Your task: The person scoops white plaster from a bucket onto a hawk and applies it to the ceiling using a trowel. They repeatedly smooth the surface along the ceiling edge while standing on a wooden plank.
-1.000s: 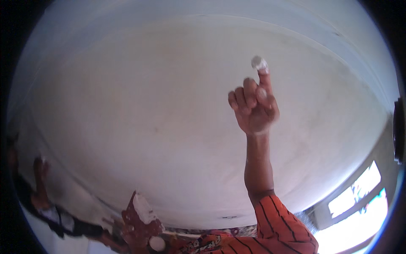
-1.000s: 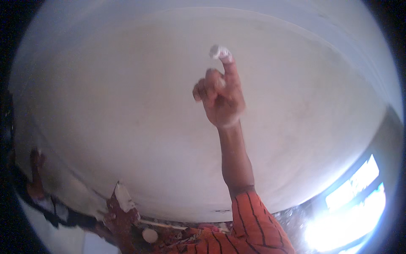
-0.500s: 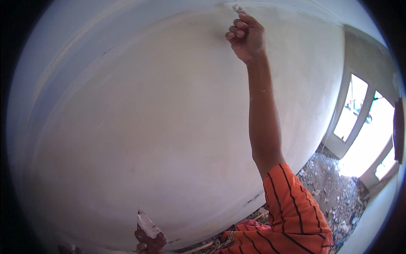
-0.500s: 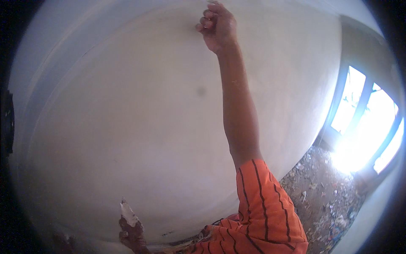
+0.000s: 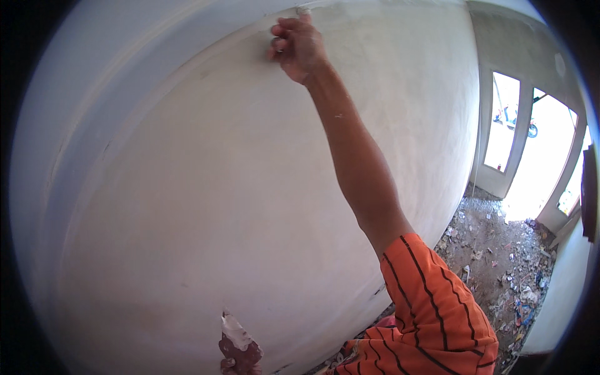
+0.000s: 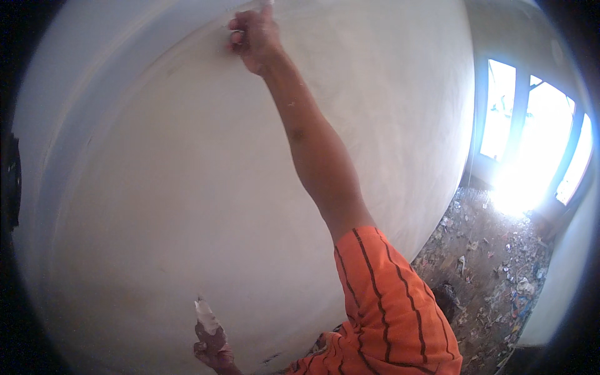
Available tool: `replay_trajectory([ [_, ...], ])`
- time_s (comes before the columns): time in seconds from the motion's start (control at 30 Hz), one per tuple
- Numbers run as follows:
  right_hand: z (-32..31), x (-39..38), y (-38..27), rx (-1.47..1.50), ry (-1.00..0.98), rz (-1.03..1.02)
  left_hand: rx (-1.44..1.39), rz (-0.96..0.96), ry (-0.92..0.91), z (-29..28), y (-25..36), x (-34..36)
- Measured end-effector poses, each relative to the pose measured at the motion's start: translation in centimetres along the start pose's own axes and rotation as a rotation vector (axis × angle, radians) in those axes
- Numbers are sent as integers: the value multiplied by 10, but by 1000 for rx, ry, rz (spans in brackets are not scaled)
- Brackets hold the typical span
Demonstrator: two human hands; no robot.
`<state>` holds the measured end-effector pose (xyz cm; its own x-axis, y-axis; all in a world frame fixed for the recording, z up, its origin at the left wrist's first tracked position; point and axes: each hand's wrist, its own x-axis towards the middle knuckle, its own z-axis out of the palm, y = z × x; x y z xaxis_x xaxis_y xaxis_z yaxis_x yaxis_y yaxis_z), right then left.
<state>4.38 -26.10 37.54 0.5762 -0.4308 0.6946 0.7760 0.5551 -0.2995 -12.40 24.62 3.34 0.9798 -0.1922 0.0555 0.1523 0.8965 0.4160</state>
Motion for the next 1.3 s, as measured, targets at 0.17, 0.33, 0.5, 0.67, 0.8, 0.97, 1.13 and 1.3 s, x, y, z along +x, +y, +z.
replay_trajectory([
  [0.17, 37, -31, 22, -388, 31, 124, -20, -24, -11, -22, 5, 7],
  [0.33, 33, -46, 29, -743, -121, 153, -74, -133, -179, 2, -7, 21],
  [0.5, -19, -26, 1, -889, -90, -18, 27, -27, -55, -17, -5, 39],
  [0.67, -20, -3, -7, -786, 132, -4, 2, -132, -172, -26, -11, 47],
  [0.8, 0, -25, 7, -810, 61, 14, -50, -97, -95, -32, -13, 43],
  [0.97, -12, -34, -4, -801, -89, 12, -30, -103, -67, -28, -12, 44],
  [1.13, -41, 1, -14, -835, 33, -84, -7, -125, -146, -15, -18, 55],
  [1.3, -12, -4, 0, -831, 25, -113, -90, -74, -94, -30, -17, 51],
])
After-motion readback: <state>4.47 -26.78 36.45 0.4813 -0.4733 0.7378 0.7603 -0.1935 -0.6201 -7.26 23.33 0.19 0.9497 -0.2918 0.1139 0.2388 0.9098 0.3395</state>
